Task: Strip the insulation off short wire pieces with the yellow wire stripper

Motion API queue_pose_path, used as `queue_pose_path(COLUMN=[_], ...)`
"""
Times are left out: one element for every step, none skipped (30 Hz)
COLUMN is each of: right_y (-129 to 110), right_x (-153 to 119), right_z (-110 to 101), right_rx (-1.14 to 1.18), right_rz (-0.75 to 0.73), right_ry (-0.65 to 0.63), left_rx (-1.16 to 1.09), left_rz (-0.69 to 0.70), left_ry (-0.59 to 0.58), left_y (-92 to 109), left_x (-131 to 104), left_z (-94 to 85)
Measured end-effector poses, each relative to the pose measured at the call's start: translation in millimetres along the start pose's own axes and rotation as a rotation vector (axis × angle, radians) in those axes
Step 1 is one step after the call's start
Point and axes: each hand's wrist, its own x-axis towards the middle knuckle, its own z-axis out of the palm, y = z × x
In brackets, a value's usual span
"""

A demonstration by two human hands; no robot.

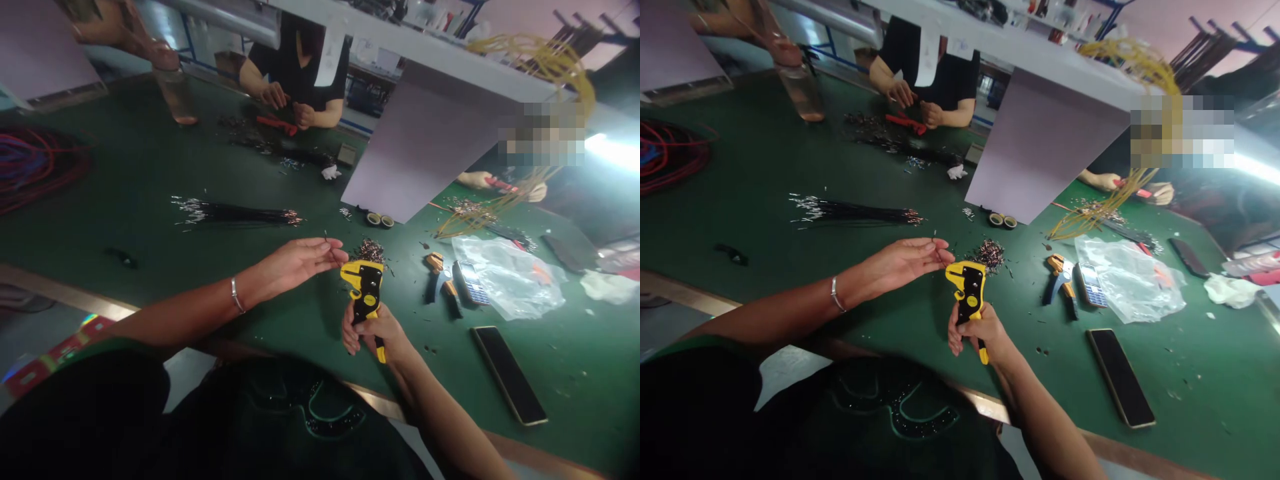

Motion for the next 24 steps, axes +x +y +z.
queue_pose_path(right_y=[2.1,4.0,5.7,7.4,8.8,10.1,11.1,11.8,12.2,12.1,11.8,11.3,10.6,9.8,9.0,8.1,7.3,6.3,5.4,4.4,3.6,2.8,2.3,2.0], right_x=[0.1,-0.2,-0.7,-1.5,-2.5,-3.6,-4.9,-6.3,-7.7,-9.1,-10.4,-11.6,-12.7,-13.7,-14.5,-15.3,-15.9,-16.5,-16.9,-17.1,-17.3,-17.2,-17.1,-16.9], right_z=[0.4,1.1,1.9,3.0,4.1,5.3,6.5,7.8,9.2,10.6,12.0,13.4,14.7,15.9,17.0,18.0,18.8,19.7,20.5,21.2,21.7,22.0,22.0,21.5], right_rx=[-0.020,-0.044,-0.073,-0.105,-0.138,-0.174,-0.222,-0.285,-0.363,-0.455,-0.557,-0.665,-0.767,-0.860,-0.949,-1.038,-1.129,-1.221,-1.312,-1.397,-1.469,-1.530,-1.582,-1.631], right_rz=[0.002,0.001,0.000,-0.005,-0.011,-0.016,-0.016,-0.010,0.000,0.013,0.021,0.017,-0.001,-0.028,-0.061,-0.104,-0.153,-0.205,-0.256,-0.303,-0.345,-0.378,-0.401,-0.422], right_ry=[0.011,0.024,0.042,0.067,0.097,0.126,0.159,0.196,0.232,0.258,0.273,0.277,0.270,0.255,0.237,0.220,0.203,0.184,0.164,0.144,0.127,0.114,0.110,0.115], left_rx=[-0.014,-0.024,-0.031,-0.033,-0.029,-0.016,0.003,0.030,0.063,0.100,0.139,0.181,0.220,0.254,0.282,0.303,0.320,0.330,0.335,0.337,0.337,0.340,0.350,0.367], left_rz=[-0.004,-0.012,-0.023,-0.036,-0.048,-0.061,-0.075,-0.090,-0.105,-0.118,-0.127,-0.130,-0.127,-0.122,-0.117,-0.115,-0.117,-0.120,-0.126,-0.133,-0.135,-0.130,-0.119,-0.102], left_ry=[-0.010,-0.012,-0.008,-0.002,0.000,-0.003,-0.008,-0.013,-0.015,-0.017,-0.019,-0.027,-0.039,-0.056,-0.074,-0.090,-0.102,-0.110,-0.116,-0.121,-0.123,-0.121,-0.114,-0.101], left_y=[0.2,0.2,0.2,0.3,0.6,0.9,1.3,1.8,2.1,2.4,2.5,2.5,2.4,2.1,1.8,1.4,1.0,0.6,0.4,0.2,0.3,0.6,1.0,1.6], left_x=[0.2,0.5,0.8,0.9,1.0,0.9,0.8,0.6,0.4,0.2,0.0,0.0,-0.1,-0.2,-0.3,-0.4,-0.6,-0.9,-1.2,-1.6,-2.0,-2.3,-2.7,-3.0], left_z=[-0.5,-1.1,-1.8,-2.6,-3.2,-3.7,-4.1,-4.5,-4.8,-5.1,-5.5,-5.8,-6.0,-6.1,-5.9,-5.5,-4.8,-3.9,-2.7,-1.3,0.0,1.3,2.3,3.1])
